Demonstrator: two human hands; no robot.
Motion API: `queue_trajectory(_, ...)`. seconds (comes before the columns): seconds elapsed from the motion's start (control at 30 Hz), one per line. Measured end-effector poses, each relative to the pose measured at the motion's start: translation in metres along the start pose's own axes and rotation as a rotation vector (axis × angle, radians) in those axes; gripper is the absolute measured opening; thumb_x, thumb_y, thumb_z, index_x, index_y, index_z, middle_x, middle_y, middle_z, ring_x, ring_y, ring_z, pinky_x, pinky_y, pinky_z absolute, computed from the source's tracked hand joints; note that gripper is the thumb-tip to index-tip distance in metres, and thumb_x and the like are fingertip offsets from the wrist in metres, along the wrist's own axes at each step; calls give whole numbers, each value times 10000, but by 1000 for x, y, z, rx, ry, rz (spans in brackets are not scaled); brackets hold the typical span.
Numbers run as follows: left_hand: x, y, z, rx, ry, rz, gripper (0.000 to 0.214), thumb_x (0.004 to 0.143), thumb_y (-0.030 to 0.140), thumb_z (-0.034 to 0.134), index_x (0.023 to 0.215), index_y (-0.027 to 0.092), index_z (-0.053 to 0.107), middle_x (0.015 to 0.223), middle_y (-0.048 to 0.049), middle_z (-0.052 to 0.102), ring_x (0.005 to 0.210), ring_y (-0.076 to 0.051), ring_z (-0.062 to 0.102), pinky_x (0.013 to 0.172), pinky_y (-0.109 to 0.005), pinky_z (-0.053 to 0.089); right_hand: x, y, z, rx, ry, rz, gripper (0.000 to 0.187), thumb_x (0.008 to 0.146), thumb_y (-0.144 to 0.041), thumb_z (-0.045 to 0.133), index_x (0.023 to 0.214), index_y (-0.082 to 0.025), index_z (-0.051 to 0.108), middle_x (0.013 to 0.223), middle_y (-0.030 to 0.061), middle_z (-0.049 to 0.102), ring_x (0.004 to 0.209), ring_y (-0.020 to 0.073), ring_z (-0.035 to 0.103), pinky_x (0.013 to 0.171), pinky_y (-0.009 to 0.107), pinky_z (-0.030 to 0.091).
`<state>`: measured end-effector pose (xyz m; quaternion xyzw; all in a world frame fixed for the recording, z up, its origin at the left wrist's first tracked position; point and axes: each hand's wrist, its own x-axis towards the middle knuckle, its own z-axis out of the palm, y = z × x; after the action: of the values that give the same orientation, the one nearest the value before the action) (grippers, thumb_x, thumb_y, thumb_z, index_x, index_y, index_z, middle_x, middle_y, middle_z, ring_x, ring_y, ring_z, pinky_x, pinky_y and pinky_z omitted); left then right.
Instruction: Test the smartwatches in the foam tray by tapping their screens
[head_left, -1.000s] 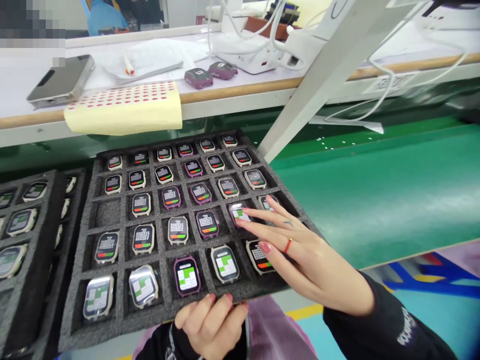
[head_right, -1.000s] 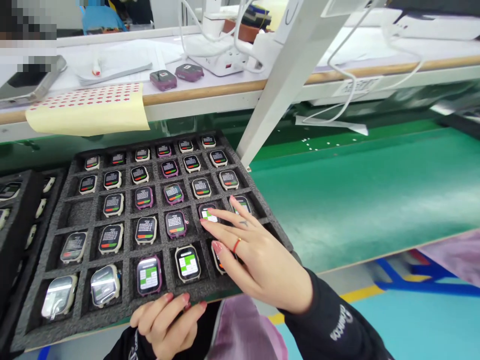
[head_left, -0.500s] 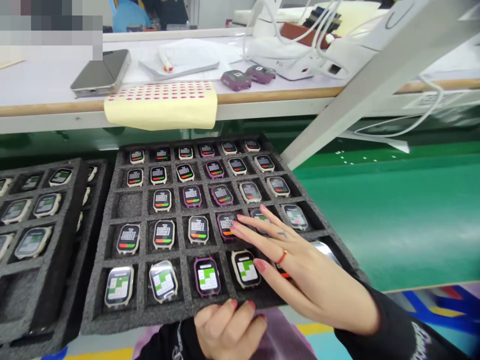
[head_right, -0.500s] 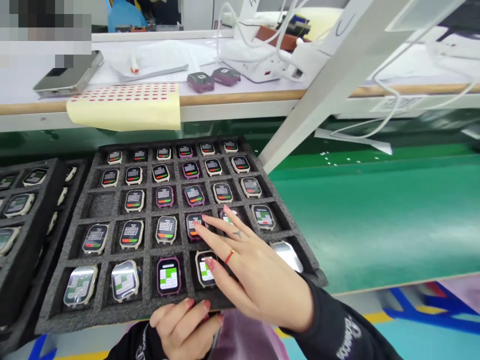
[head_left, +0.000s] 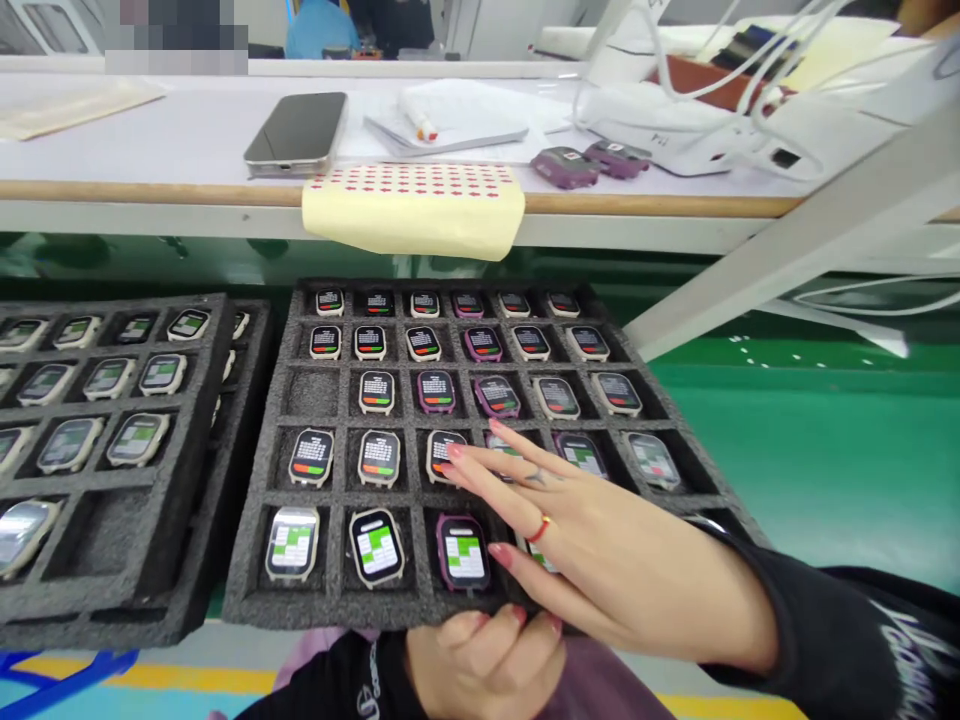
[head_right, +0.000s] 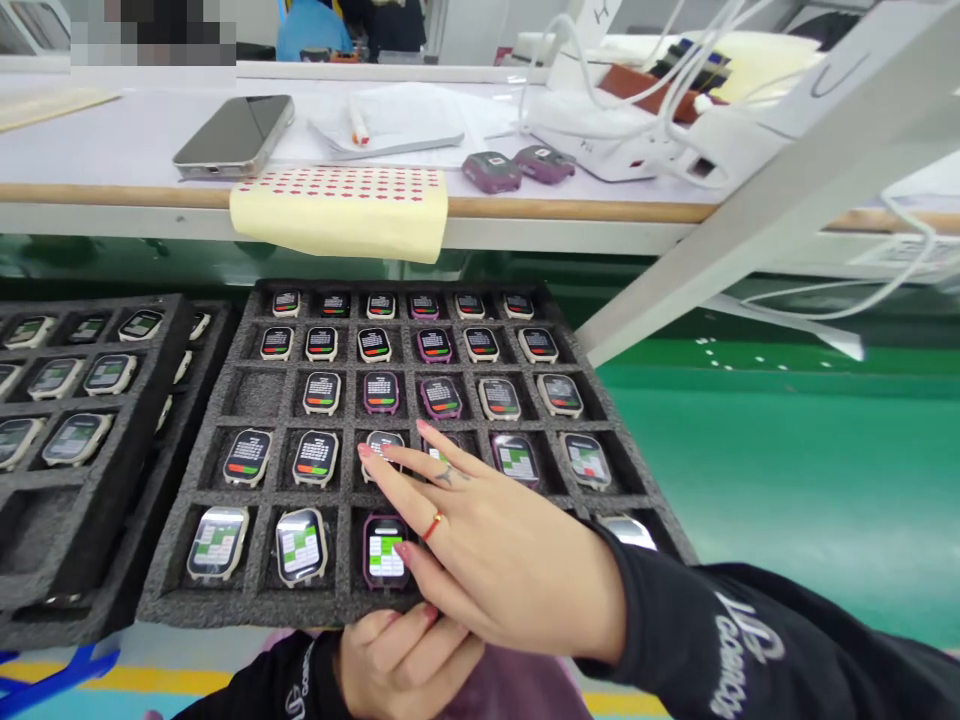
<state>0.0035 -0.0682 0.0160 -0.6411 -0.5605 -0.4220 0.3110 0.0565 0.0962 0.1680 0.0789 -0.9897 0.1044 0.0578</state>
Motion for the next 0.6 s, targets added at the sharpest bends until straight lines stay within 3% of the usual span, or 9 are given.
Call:
queue_trajectory(0.13, -1, -2, 0, -1, 23, 38, 165, 801, 356, 671, 929, 352, 776, 1347, 90, 642, 1263, -136, 506, 1059, -217, 347, 15, -4, -5, 15, 41, -69, 719, 974, -138, 372, 1586, -36, 10, 1467, 170, 505, 1384, 261, 458, 1208, 557, 300)
queue_trajectory(0.23, 0, -3, 1, -8, 22, 60, 149, 792, 362, 674, 902, 359, 775, 1323, 91, 659, 1264, -135, 515, 998, -196, 390, 30, -7, 4, 45, 25, -137, 655, 984, -154, 355, 1566, -12, 90, 1483, 165, 489, 1415, 254, 415, 1216, 541, 293)
queue_trajectory(0.37, -1, -3, 4, 13, 84, 47, 121, 774, 325, 676, 837, 358, 775, 1287, 83, 681, 1289, -155, 514, 1087, -245, 351, 47, -7, 17, 39, -15, -167, 530, 1005, -171, 355, 1500, -2, 266, 1452, 168, 524, 1378, 285, 459, 1192, 558, 330)
queue_trajectory(0.6, -7, 2, 11, 59, 151, 35, 146, 777, 335, 624, 793, 360, 767, 1283, 82, 682, 1330, -167, 495, 1167, -300, 305, 69, -8, 12, 116, 60, -205, 584, 980, -154, 402, 1536, -63, 248, 1436, 150, 546, 1386, 248, 448, 1208, 568, 288)
